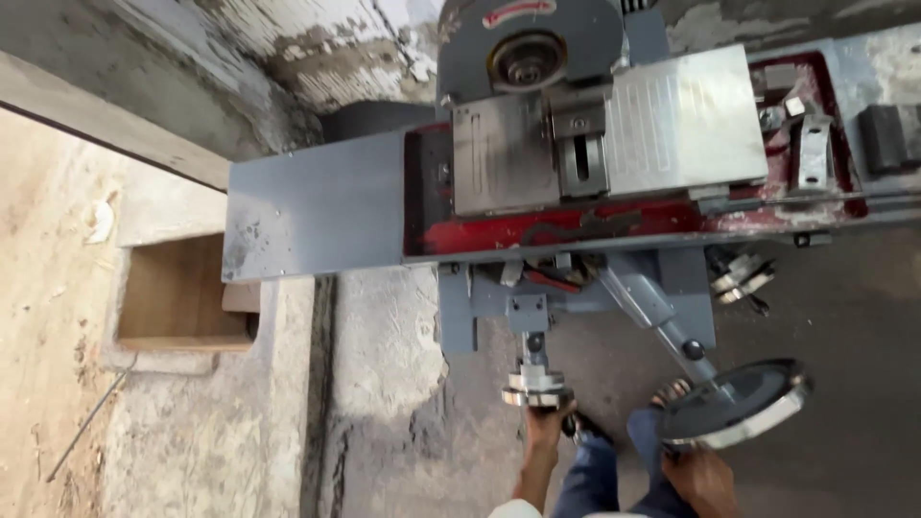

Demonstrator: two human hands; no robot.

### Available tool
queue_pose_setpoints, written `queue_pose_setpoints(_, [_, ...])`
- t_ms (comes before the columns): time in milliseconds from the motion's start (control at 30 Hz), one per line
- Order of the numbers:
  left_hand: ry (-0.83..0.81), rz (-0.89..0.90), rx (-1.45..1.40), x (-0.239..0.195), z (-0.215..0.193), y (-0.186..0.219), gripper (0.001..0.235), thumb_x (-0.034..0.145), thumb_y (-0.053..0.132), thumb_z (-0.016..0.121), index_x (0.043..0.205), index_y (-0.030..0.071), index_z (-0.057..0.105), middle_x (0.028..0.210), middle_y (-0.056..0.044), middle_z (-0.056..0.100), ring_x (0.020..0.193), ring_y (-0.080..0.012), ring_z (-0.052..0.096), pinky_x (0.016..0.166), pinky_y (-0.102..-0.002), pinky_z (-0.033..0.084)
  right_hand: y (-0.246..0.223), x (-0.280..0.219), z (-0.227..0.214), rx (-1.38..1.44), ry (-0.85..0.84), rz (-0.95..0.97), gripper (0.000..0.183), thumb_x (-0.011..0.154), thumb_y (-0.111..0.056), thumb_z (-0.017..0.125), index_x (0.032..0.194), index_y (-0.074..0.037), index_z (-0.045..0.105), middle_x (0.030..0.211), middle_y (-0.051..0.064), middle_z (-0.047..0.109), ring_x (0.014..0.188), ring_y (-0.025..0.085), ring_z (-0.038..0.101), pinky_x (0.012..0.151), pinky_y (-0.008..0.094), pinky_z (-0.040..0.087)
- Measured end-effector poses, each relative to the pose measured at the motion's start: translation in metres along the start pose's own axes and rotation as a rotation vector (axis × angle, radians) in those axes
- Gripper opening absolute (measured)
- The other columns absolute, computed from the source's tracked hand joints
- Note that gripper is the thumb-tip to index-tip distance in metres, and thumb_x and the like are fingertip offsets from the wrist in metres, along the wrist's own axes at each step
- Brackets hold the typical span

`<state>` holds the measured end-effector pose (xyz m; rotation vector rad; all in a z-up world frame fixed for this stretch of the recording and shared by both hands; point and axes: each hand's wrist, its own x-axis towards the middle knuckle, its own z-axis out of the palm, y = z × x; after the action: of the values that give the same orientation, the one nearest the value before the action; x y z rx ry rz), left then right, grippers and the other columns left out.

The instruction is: Operating a surface grinding machine to finish a metal workpiece, including machine cleaning, setup, grinding, and measurement.

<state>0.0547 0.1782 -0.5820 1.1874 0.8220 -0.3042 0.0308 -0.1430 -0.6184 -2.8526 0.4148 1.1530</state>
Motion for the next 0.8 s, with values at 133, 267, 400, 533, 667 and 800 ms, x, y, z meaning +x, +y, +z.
queue_pose_setpoints(133, [0.120, -0.178, 0.045, -0.019, 0.029, 0.038, 0.052, 0.074, 0.007, 0.088, 0.122, 0.011, 0.069, 0.106, 0.000, 0.074, 0.093, -0.0173, 0.070, 0.073, -0.037, 0.058, 0.091, 0.063, -0.062, 0.139, -0.011, -0.049, 0.041, 0.095, -0.049, 0.064, 0.121, -0.018, 0.074, 0.106, 0.012, 0.074, 0.101, 0.027, 0.071, 0.094, 0.045, 0.060])
queue_pose_setpoints(267, [-0.017, -0.139, -0.344, 0.029, 0.023, -0.035, 0.051, 0.076, 0.016, 0.081, 0.124, 0.007, 0.063, 0.107, -0.008, 0.072, 0.095, -0.0263, 0.069, 0.065, -0.034, 0.052, 0.171, 0.085, -0.132, 0.287, -0.030, -0.076, 0.037, 0.094, -0.041, 0.067, 0.113, -0.012, 0.078, 0.091, 0.014, 0.074, 0.087, 0.027, 0.071, 0.084, 0.047, 0.062])
queue_pose_setpoints(400, [-0.049, -0.197, -0.328, 0.029, 0.051, -0.035, 0.057, 0.073, 0.004, 0.085, 0.126, 0.010, 0.064, 0.118, -0.007, 0.069, 0.113, -0.0277, 0.063, 0.086, -0.036, 0.057, 0.159, 0.024, -0.130, 0.502, -0.054, -0.141, 0.038, 0.086, -0.039, 0.075, 0.111, -0.011, 0.082, 0.095, 0.012, 0.080, 0.094, 0.025, 0.074, 0.090, 0.044, 0.059])
queue_pose_setpoints(533, [0.132, -0.186, -0.304, 0.029, 0.076, -0.053, 0.065, 0.079, 0.004, 0.081, 0.135, 0.015, 0.051, 0.125, -0.004, 0.063, 0.122, -0.0278, 0.057, 0.099, -0.045, 0.050, 0.096, 0.064, 0.026, 0.430, -0.076, -0.347, 0.073, 0.096, -0.046, 0.077, 0.145, -0.003, 0.045, 0.143, 0.025, 0.048, 0.133, 0.039, 0.044, 0.105, 0.046, 0.042])
queue_pose_setpoints(667, [0.357, 0.302, -0.293, 0.020, 0.094, -0.062, 0.069, 0.085, 0.006, 0.073, 0.144, 0.015, 0.040, 0.130, -0.007, 0.060, 0.121, -0.0314, 0.057, 0.104, -0.046, 0.047, 0.137, 0.097, 0.115, 0.930, 0.212, -0.688, 0.065, 0.083, -0.043, 0.066, 0.139, -0.012, 0.057, 0.138, 0.014, 0.069, 0.126, 0.028, 0.064, 0.106, 0.042, 0.051])
queue_pose_setpoints(800, [0.549, 0.501, 0.552, -0.023, 0.077, -0.013, 0.056, 0.087, 0.010, 0.069, 0.137, 0.009, 0.044, 0.125, -0.016, 0.061, 0.117, -0.0360, 0.056, 0.098, -0.047, 0.046, 0.101, 0.084, 0.030, 0.617, -0.083, -0.372, 0.066, 0.090, -0.040, 0.076, 0.144, -0.010, 0.051, 0.140, 0.013, 0.062, 0.128, 0.025, 0.060, 0.109, 0.038, 0.049])
